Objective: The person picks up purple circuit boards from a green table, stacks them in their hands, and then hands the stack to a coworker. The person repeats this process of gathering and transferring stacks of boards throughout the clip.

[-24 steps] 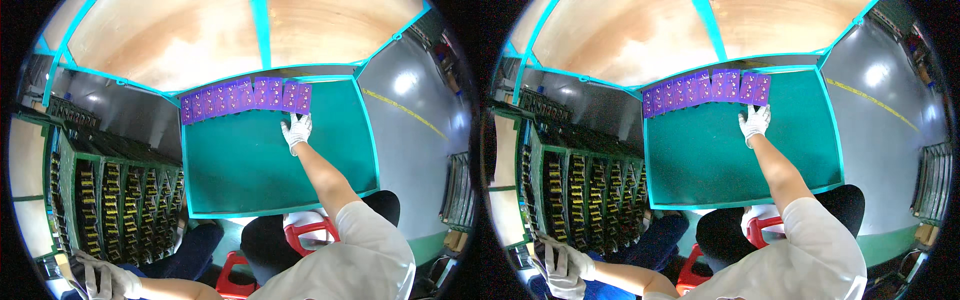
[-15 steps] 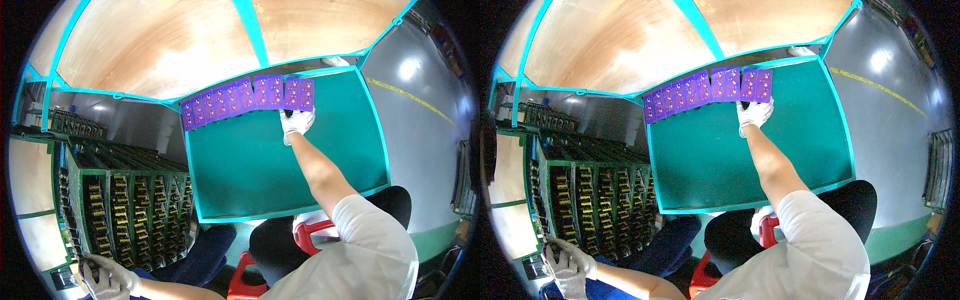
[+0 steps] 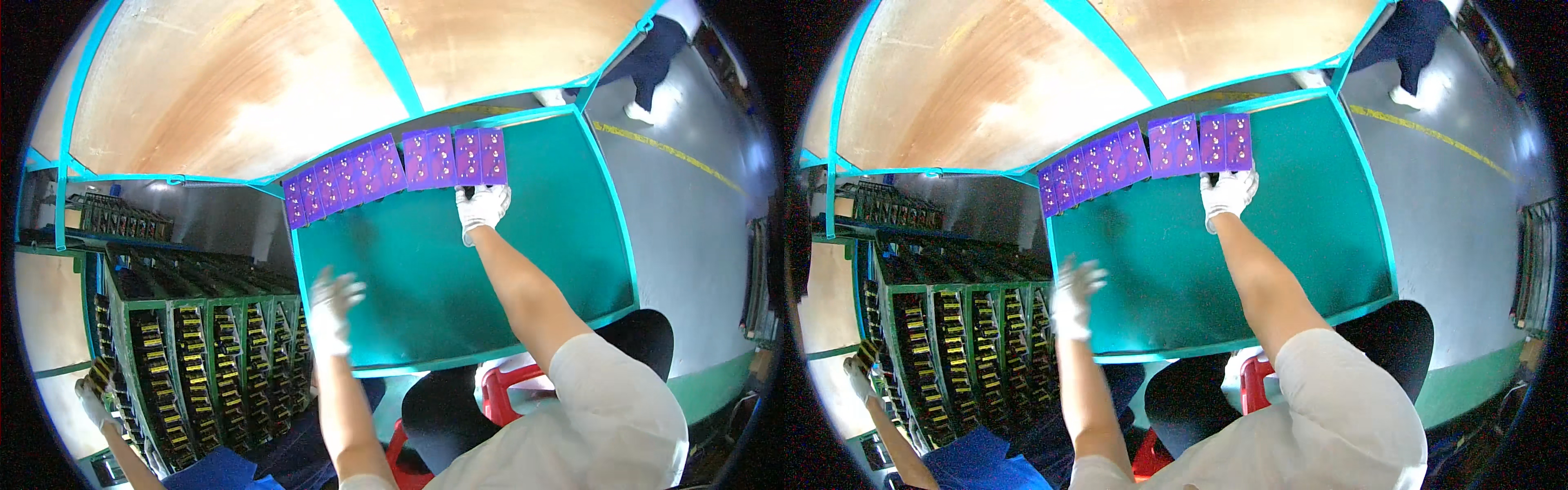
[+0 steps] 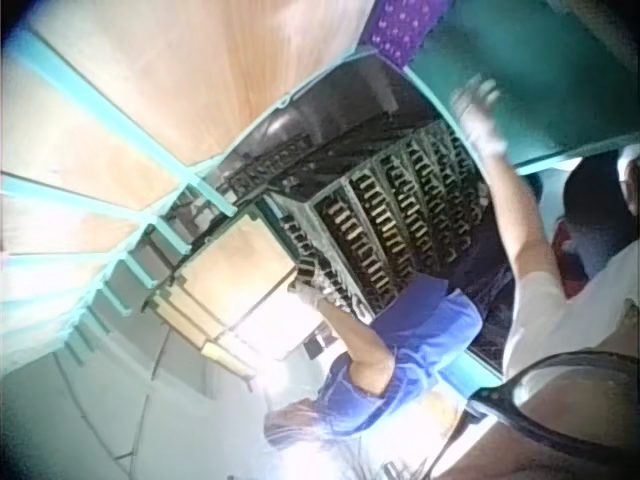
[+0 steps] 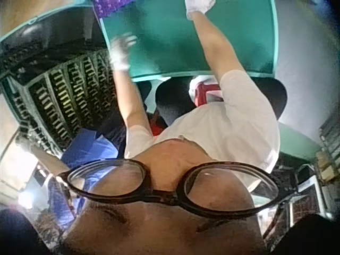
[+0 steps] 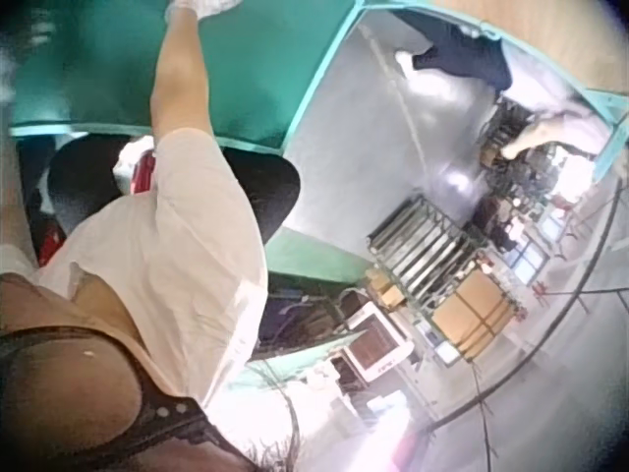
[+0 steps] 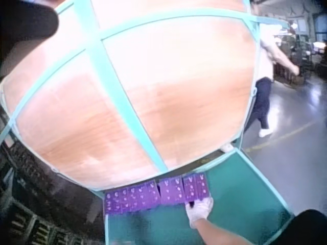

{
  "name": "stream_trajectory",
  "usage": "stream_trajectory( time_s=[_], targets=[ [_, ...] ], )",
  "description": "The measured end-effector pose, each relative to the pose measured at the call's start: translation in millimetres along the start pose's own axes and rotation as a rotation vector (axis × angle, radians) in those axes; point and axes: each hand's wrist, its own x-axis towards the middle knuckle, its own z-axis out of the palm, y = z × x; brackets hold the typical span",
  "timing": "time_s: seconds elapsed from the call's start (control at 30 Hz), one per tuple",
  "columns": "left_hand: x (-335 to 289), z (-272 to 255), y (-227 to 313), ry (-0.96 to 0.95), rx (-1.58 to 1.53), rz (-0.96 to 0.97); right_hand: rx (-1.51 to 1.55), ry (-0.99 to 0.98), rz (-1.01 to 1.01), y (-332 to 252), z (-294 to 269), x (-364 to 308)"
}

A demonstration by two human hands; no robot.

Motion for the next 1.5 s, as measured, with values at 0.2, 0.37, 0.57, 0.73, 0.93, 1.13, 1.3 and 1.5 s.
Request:
stream_trajectory(
  time_s=[0.2, 0.37, 0.57, 0.73, 0.93, 1.13, 1.3, 1.5],
  targets=[
    [125, 149, -101, -0.204, 0.021, -0.276, -0.035, -0.053, 0.027, -2, 6, 0],
    [171, 191, -118, -0.120, -0.118, -0.304, -0.039, -0.072, 0.068, 3, 10, -1],
    [150, 195, -134, -0.092, 0.515, 0.478, 0.191, -0.055, -0.005, 24, 18, 0],
    [76, 194, -158, 0.012, 0.850, 0.605, 0.237, -0.048, -0.170, 81, -19, -6],
    [81, 202, -190, 0.245, 0.821, 0.687, 0.076, 0.026, -0.284, 97, -45, -3],
    [93, 198, -167, 0.224, 1.163, 0.611, -0.017, -0.137, -0.205, 76, -33, 19],
    [106, 204, -153, -0.004, 1.675, 0.394, -0.014, -0.028, -0.293, 69, 7, 26],
    [95, 206, -157, -0.013, 0.975, 0.525, 0.956, -0.136, -0.041, 64, 5, 30]
  ],
)
